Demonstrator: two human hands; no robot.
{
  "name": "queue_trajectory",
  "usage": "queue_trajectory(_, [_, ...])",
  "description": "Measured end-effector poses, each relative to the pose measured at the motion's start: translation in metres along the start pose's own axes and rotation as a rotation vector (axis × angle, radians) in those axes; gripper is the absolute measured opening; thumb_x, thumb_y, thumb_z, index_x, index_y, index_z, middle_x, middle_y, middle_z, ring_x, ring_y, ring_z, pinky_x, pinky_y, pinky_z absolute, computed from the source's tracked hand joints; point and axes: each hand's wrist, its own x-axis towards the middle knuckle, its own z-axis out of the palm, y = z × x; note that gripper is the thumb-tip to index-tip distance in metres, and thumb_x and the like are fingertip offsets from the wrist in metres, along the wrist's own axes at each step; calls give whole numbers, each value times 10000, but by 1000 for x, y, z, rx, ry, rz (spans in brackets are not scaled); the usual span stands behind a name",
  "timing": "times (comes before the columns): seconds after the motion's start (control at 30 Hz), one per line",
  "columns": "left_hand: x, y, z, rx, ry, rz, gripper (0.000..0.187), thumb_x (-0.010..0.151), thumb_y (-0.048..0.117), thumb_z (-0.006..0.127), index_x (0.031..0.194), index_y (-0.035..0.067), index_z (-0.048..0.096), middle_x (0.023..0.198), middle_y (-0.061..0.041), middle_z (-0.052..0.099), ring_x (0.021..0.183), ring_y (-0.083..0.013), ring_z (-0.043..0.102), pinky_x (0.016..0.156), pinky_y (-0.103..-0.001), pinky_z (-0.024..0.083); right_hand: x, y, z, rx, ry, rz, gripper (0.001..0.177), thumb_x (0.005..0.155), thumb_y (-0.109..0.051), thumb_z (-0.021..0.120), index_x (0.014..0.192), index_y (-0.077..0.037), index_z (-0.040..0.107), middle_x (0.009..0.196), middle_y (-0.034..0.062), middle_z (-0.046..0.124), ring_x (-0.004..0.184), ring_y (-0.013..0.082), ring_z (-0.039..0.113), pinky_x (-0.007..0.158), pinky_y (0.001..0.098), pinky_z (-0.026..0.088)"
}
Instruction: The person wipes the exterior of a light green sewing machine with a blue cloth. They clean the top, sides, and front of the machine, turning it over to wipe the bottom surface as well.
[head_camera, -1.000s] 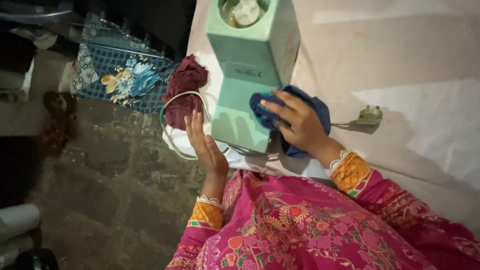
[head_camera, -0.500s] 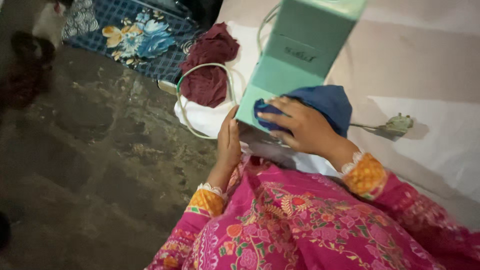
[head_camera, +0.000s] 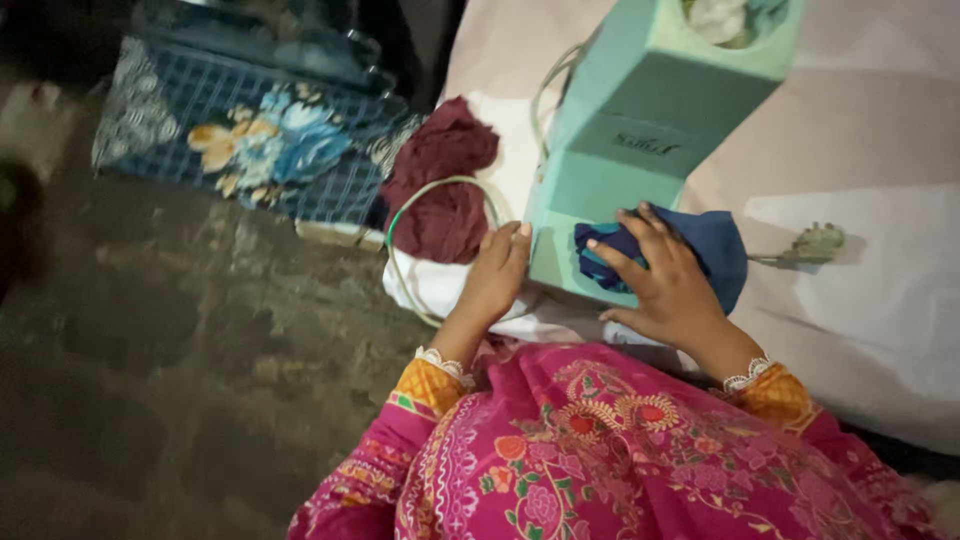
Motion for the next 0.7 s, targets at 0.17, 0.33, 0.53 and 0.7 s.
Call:
queue_trajectory(0.17, [2,21,-14,-323,-247,-263,790,955,654,362,1587,183,299,1482,-126,333,1241,-295,480,877,-421,530,6,-9,-13,40,50,15,979,508,-285,925,1402,-239,529,1505,215,457,1412,476,420,1118,545,397])
queue_trajectory(0.33, [4,65,-46,-528,-349,-114,983,874,603,565,1652,246,83,1463,-131,366,1004,-204,542,657,-331,507,7,-13,-55,165,134,251,1007,513,-283,958,1426,-205,543,1483,218,492,1356,425,484,1069,504,448])
queue_trajectory(0.53, [14,129,-78,-166,-296,369,1133,716,304,878,1636,216,223,1428,-144,388,871,-193,582,684,-314,577,19,-6,-82,181,607,289,957,609,-352,951,1441,-134,531,1378,180,591,1213,341,656,1020,422,552])
queue_trajectory(0.7, [50,170,-85,273,-34,621,1122,612,441,978,1557,210,417,1342,-166,515,1088,-323,627,864,-425,555,28,-7,-86,-43,844,275,716,751,-255,953,1363,-115,609,1298,172,636,1167,328,674,992,416,566])
